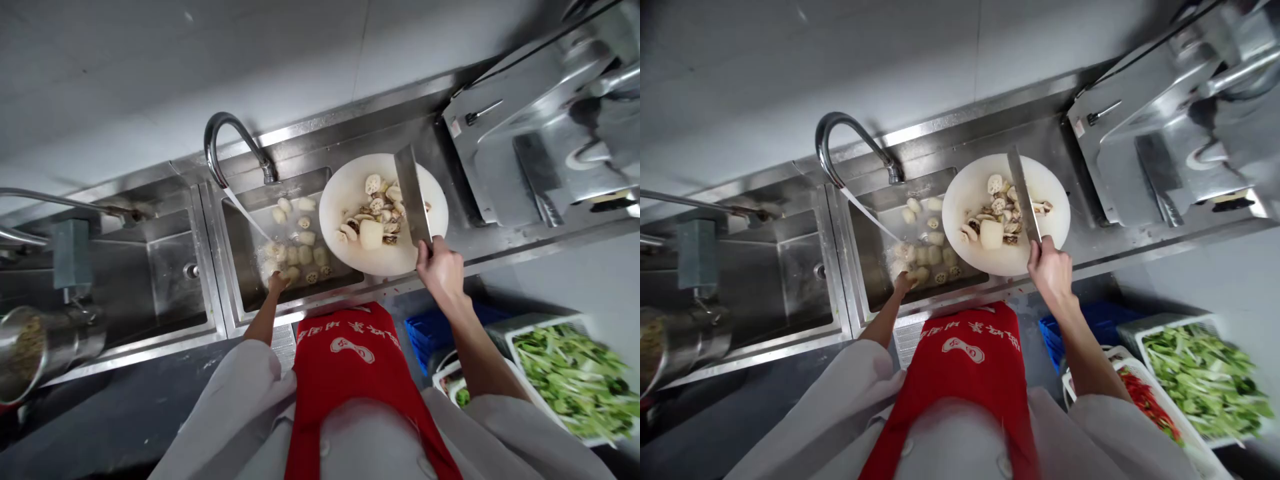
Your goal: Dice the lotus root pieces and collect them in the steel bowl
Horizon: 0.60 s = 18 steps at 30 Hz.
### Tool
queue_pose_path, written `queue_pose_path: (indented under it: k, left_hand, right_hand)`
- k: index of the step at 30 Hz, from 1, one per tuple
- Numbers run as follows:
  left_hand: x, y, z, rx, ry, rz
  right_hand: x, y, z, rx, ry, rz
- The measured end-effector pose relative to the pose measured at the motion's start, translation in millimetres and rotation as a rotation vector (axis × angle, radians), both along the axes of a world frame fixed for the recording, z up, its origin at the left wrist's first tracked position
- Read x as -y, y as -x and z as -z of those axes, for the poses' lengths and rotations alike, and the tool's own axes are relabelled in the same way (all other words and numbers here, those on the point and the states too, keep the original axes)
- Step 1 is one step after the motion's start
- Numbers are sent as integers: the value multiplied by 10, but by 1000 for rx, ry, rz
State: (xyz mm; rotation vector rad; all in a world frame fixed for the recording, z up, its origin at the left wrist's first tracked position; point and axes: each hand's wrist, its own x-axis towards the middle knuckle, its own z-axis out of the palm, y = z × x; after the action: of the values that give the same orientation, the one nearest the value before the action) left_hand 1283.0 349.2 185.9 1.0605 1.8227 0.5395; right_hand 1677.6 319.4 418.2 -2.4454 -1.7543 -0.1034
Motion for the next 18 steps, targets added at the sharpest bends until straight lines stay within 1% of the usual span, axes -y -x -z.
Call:
queue_pose_path:
  k: [3, 5, 6, 8, 9, 11, 12, 13, 15, 16, 17, 18]
  left_hand:
    - [-50, -70, 25, -117, 128, 33]
    - [-137, -151, -22, -152, 133, 62]
    - [-196, -216, -73, -162, 107, 78]
    - [-337, -420, -244, -160, -25, 132]
    - [-411, -567, -362, -148, -116, 167]
    - [-541, -953, -642, -99, -307, 257]
    - [-589, -1182, -790, -73, -400, 332]
    - [-624, -1425, -933, -54, -494, 435]
    - [-666, -1899, -1174, -91, -694, 728]
    - [-680, -2106, -1264, -142, -758, 850]
    - [-692, -2279, -1334, -205, -793, 942]
    - [-703, -2408, -1384, -261, -797, 994]
  right_hand:
    - [90, -29, -10, 23, -15, 12]
    - [158, -50, -14, 30, -15, 5]
    - [192, -59, -12, 29, -17, 3]
    - [254, -72, 3, 14, -23, 11]
    - [280, -76, 15, 2, -27, 21]
    - [324, -78, 44, -18, -36, 51]
    - [342, -79, 59, -24, -39, 67]
    - [360, -82, 71, -29, -44, 81]
    - [396, -99, 88, -40, -52, 97]
    - [417, -115, 93, -46, -58, 99]
    - [441, -135, 94, -51, -64, 99]
    - [469, -160, 95, -52, -73, 101]
